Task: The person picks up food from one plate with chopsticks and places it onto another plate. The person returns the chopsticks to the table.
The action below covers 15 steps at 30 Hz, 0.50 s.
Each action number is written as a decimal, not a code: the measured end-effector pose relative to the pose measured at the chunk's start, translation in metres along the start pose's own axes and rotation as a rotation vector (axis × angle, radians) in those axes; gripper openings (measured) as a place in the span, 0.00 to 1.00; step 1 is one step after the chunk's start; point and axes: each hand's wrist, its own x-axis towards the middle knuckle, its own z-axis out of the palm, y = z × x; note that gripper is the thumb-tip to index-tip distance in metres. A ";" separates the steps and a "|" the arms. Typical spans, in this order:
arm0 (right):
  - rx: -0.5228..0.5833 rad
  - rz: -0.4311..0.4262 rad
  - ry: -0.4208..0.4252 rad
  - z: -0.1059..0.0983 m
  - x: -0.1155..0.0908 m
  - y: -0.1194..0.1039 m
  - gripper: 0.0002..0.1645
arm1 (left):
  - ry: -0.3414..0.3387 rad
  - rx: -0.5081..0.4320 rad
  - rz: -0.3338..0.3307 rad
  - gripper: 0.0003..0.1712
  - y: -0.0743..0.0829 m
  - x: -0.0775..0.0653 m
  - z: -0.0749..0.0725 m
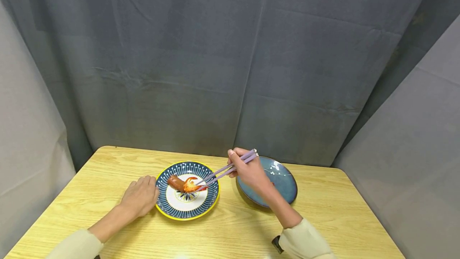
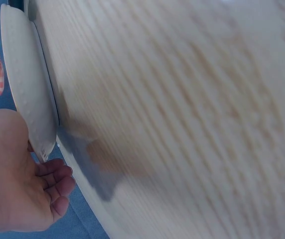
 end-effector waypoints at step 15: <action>-0.012 -0.013 0.093 -0.027 0.007 0.022 0.20 | -0.010 -0.006 -0.007 0.09 -0.001 0.002 0.001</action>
